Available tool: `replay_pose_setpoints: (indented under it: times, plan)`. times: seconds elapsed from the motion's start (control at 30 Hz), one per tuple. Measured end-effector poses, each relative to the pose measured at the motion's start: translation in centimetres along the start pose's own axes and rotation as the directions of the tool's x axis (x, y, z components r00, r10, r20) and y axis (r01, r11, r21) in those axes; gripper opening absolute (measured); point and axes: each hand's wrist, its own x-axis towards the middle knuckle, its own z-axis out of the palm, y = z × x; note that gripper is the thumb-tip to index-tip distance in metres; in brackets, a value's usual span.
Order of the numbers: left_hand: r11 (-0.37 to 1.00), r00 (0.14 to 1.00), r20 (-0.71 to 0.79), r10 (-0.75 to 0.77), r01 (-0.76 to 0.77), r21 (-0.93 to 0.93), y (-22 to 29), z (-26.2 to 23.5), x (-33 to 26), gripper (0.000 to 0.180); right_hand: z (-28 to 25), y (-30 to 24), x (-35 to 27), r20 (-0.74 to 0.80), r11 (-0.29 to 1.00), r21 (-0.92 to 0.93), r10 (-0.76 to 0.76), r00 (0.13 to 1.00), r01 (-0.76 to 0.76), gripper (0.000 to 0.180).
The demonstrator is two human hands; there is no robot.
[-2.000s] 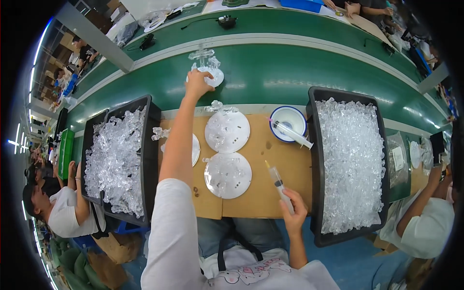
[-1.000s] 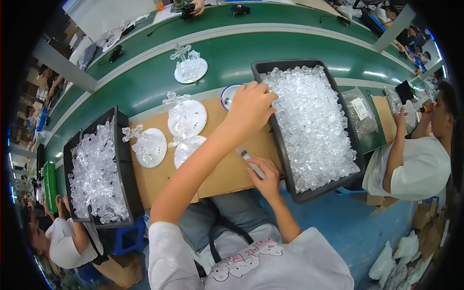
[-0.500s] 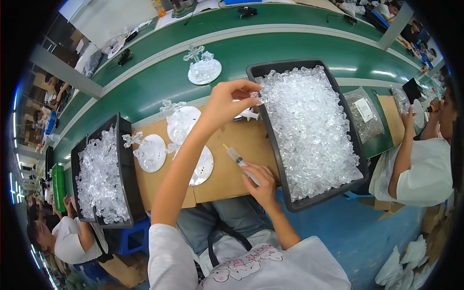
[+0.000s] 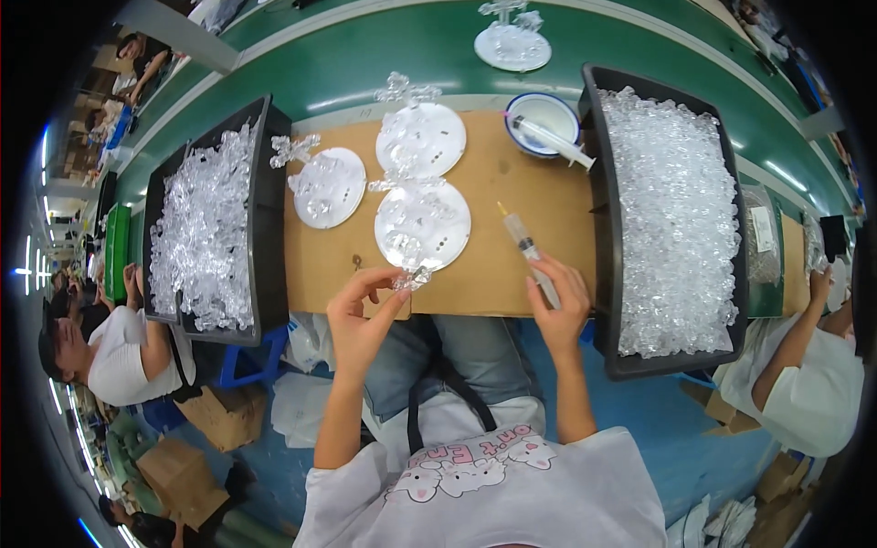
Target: Assembling plastic decorative items by gluing clear components onto white circular bases using an adhesive syringe.
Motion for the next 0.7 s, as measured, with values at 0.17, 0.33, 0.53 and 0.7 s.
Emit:
replay_pose_setpoints:
  times: [0.17,0.33,0.53,0.7]
  plan:
    - [0.976,0.999,-0.003,0.052,-0.051,0.213,-1.4,0.6,-0.2,0.021,0.2,-0.2,-0.1,0.019,1.000,-0.013,0.029,0.999,-0.028,0.025]
    - [0.930,0.975,0.024,0.223,-0.220,0.295,-2.2,1.8,0.7,0.023,0.5,-0.4,-0.4,0.009,0.998,-0.013,0.069,0.998,-0.069,0.027]
    - [0.748,0.897,-0.008,0.443,-0.364,0.554,-3.5,4.9,1.7,0.019,0.4,-0.6,-0.3,0.007,0.998,-0.022,0.062,0.998,-0.062,0.026]
    - [0.373,0.843,0.126,0.523,-0.359,0.856,-4.3,6.1,2.9,0.026,0.1,-0.6,-0.1,0.005,0.998,0.002,0.066,0.998,-0.066,0.027]
